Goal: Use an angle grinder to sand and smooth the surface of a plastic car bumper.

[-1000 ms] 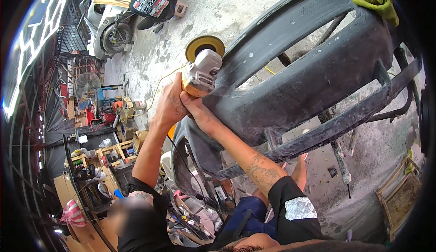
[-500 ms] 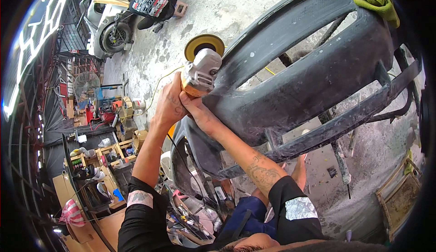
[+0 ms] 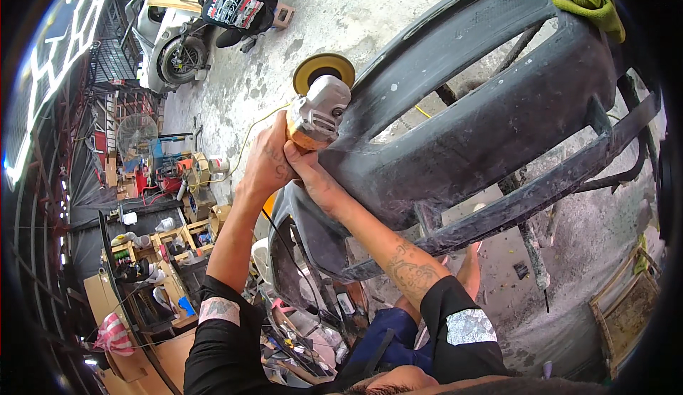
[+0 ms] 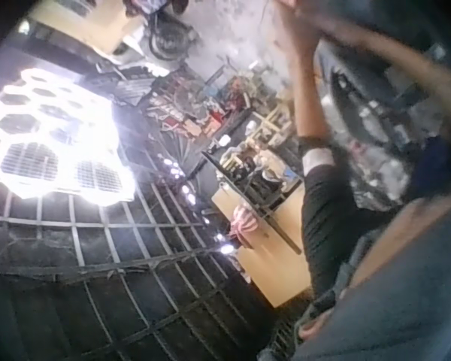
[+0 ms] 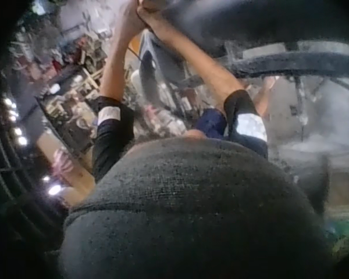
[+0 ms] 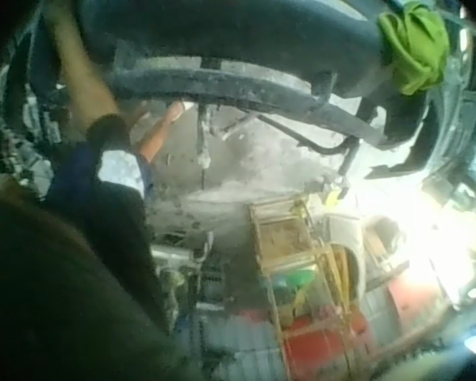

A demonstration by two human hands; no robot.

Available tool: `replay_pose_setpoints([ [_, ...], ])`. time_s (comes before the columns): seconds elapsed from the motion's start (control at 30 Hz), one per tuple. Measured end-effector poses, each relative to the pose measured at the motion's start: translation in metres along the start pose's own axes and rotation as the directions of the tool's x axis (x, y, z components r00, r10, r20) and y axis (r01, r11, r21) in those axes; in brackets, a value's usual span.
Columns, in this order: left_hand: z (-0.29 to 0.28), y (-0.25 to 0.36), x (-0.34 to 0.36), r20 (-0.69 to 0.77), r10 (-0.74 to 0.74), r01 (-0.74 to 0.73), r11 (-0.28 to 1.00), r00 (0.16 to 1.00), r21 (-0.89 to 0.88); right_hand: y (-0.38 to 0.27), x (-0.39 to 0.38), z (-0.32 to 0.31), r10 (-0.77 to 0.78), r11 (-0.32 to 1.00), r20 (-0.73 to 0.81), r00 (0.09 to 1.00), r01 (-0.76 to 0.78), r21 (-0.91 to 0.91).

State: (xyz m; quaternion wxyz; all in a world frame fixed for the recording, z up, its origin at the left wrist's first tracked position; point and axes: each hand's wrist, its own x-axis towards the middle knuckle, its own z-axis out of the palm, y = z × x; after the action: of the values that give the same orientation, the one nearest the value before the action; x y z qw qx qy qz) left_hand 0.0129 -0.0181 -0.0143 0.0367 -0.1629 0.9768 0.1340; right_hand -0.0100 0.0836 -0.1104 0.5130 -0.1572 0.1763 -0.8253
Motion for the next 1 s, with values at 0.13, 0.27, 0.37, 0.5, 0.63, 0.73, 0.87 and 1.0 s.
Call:
replay_pose_setpoints([
  [0.13,0.000,0.013,0.002,-0.003,0.001,-0.001,0.999,1.000,-0.048,0.003,-0.001,-0.002,-0.008,0.999,-0.012,1.000,0.009,0.047],
  [0.27,0.000,0.001,0.000,0.006,0.025,-0.025,0.999,1.000,-0.042,0.005,0.002,0.001,-0.020,0.998,0.001,1.000,0.020,0.065],
  [0.37,0.000,0.006,-0.004,0.030,-0.058,0.058,0.998,0.998,0.003,0.001,-0.002,-0.002,-0.067,0.998,-0.013,0.998,0.067,-0.009],
  [0.5,0.006,-0.013,-0.017,-0.104,0.101,-0.105,0.994,0.989,-0.035,0.004,-0.004,-0.005,0.078,0.989,0.049,0.996,-0.071,-0.129],
  [0.63,0.009,-0.007,-0.017,-0.088,0.075,-0.078,0.996,0.993,-0.033,0.014,-0.005,-0.002,-0.005,0.990,-0.072,0.997,-0.005,-0.140],
  [0.73,0.005,-0.005,-0.019,-0.087,0.071,-0.066,0.996,0.994,0.059,0.004,-0.009,0.006,0.031,0.993,-0.083,0.996,-0.041,-0.115],
  [0.87,0.003,-0.002,-0.015,-0.073,0.061,-0.060,0.998,0.995,0.017,0.008,-0.005,0.002,0.039,0.990,-0.058,0.998,-0.046,-0.130],
  [1.0,-0.001,0.005,-0.014,-0.001,-0.037,0.037,0.999,0.999,0.022,0.005,-0.007,0.004,0.009,0.993,-0.089,0.996,-0.019,-0.116],
])
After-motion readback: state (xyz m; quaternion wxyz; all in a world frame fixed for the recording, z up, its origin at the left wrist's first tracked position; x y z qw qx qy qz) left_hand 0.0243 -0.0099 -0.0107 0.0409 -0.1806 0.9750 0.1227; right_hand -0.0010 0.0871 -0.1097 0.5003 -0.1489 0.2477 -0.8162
